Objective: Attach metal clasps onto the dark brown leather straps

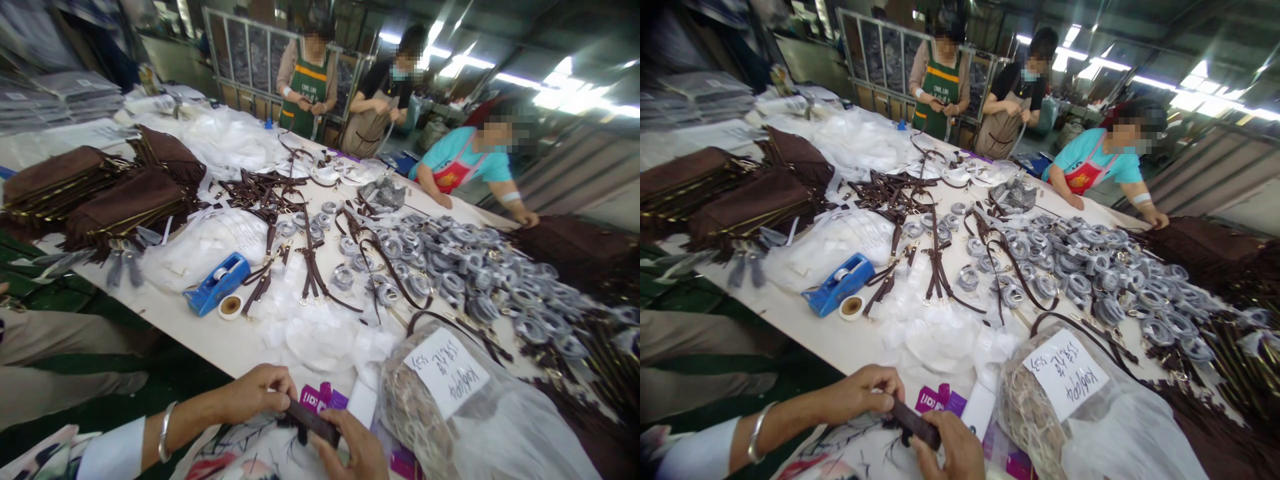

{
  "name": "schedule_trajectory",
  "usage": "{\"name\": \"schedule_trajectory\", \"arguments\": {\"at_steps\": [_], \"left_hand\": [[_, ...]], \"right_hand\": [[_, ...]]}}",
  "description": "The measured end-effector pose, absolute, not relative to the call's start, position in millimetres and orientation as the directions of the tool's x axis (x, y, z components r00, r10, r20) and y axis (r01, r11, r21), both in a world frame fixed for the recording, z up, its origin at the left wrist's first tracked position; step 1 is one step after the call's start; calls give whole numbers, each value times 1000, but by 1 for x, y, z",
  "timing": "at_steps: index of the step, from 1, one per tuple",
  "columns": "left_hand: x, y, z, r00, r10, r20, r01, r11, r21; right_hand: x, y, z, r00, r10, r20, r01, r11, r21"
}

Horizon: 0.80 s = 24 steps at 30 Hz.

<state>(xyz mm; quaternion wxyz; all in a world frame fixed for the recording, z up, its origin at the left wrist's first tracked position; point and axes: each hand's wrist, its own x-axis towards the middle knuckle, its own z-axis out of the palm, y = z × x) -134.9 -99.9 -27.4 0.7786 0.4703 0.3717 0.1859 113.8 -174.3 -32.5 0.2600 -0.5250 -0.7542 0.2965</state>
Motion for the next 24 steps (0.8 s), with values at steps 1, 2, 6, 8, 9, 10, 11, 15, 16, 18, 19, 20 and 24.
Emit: {"name": "schedule_trajectory", "arguments": {"at_steps": [1,2,6,8,9,10,11,15,16,18,19,20,24], "left_hand": [[-138,-98,-32,664,621,-416,32,533,846],[-140,-96,-36,670,607,-428,10,569,822],[-133,-96,-49,656,608,-447,-51,627,778],[-126,-97,-50,655,608,-449,-75,643,762],[-123,-97,-50,663,605,-441,-88,648,756],[-121,-98,-48,676,604,-423,-110,650,752],[-119,-98,-46,690,606,-397,-139,648,749],[-112,-102,-33,694,652,-306,-256,621,741],[-109,-103,-29,682,665,-306,-261,612,747],[-102,-106,-22,639,698,-323,-235,578,782],[-98,-107,-20,614,716,-332,-213,555,804],[-94,-107,-17,591,733,-338,-189,533,825],[-90,-107,-14,552,759,-344,-117,479,870]], "right_hand": [[115,-176,-33,-280,958,61,633,232,-738],[115,-177,-34,-255,966,36,629,194,-753],[109,-175,-33,-212,972,-97,609,54,-791],[102,-171,-30,-233,964,-125,573,32,-819],[98,-169,-29,-259,959,-112,547,50,-836],[94,-166,-27,-284,955,-87,522,78,-850],[91,-163,-25,-295,954,-58,503,103,-858],[86,-156,-22,-193,980,-54,481,46,-876],[86,-155,-21,-161,985,-67,468,16,-883],[86,-154,-21,-122,990,-75,445,-13,-896],[86,-154,-21,-106,992,-70,441,-16,-897],[85,-154,-20,-92,994,-63,444,-16,-896],[87,-154,-19,-91,995,-39,458,7,-889]]}}
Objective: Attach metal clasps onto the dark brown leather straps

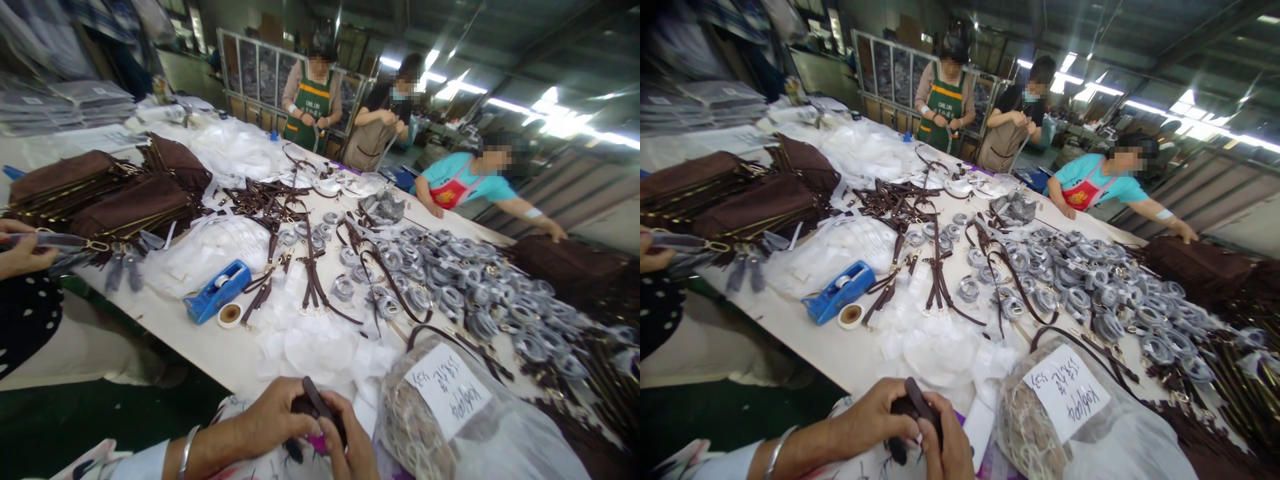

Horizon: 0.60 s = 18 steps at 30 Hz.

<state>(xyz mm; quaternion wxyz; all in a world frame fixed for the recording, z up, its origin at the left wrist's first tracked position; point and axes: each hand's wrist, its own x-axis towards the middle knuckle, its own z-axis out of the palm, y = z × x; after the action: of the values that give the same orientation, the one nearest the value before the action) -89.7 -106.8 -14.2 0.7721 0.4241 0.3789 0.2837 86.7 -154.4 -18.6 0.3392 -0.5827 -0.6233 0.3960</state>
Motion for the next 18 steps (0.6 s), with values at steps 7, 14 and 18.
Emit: {"name": "schedule_trajectory", "arguments": {"at_steps": [7,14,18], "left_hand": [[-106,-103,-24,509,766,-392,-141,524,840],[-113,-103,-24,520,763,-384,-159,528,834],[-115,-102,-14,536,769,-349,-19,424,905]], "right_hand": [[102,-154,-23,-200,976,81,488,171,-856],[118,-143,-19,-390,908,154,507,351,-787],[119,-135,-9,-513,855,80,499,372,-783]]}}
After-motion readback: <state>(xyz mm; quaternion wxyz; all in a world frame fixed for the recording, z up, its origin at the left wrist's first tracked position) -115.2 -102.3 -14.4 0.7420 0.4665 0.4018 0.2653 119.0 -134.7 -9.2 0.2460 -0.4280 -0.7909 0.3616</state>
